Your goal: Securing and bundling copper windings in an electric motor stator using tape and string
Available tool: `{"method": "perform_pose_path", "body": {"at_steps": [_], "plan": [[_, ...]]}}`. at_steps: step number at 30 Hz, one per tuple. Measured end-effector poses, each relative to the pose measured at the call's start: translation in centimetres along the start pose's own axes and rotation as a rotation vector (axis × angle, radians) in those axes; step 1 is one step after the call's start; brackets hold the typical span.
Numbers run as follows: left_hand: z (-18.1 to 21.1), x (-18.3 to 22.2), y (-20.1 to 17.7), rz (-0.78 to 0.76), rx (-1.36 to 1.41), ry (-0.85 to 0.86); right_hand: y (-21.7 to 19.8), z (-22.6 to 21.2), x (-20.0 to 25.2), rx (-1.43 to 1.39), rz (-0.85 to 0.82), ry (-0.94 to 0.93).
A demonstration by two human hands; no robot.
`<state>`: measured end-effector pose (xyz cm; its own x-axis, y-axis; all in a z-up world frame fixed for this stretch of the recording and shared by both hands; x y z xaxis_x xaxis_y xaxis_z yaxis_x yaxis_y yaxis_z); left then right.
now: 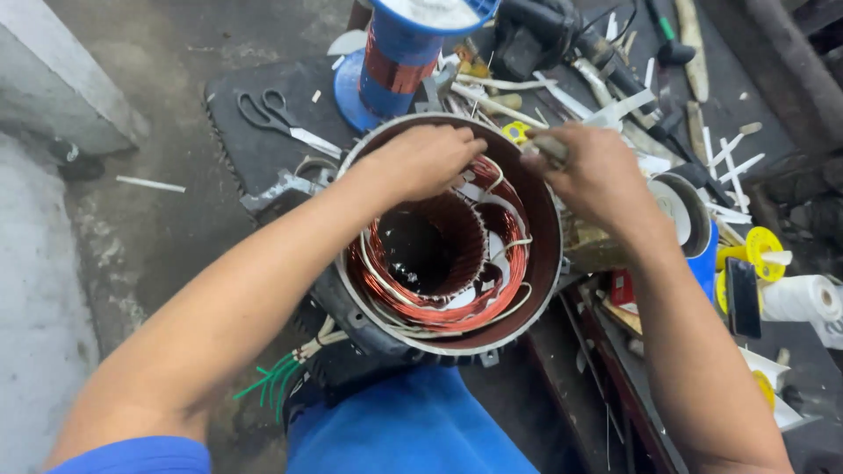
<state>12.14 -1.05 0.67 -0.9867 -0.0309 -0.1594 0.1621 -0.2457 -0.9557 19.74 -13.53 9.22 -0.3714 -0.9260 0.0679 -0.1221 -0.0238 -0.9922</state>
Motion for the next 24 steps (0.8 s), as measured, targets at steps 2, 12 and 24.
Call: {"method": "perform_pose_path", "body": {"at_steps": [2, 12, 24], "plan": [[-0.2, 0.9, -2.1, 0.006, 0.053, -0.034, -1.3, 0.0, 0.2, -0.092, 0.137, -0.186], [-1.7, 1.8, -1.3, -0.047, 0.156, -0.215, 6.3, 2.3, 0.3, 0.215, 0.106, -0.386], [-0.4, 7.0, -9.6, 0.232, 0.468, -0.273, 1.3, 10.6, 4.2, -0.770, 0.343, 0.308]]}}
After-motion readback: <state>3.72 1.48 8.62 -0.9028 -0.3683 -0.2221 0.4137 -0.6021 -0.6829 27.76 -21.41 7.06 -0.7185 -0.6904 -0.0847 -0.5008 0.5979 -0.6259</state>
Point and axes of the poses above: each hand's wrist, its own x-axis away from the middle knuckle, its own y-axis out of the palm, z = x × y, the point moved 8 cm from there along -x, towards the middle knuckle, and after that the axes turned 9 degrees about -y, right-handed, at the moved point
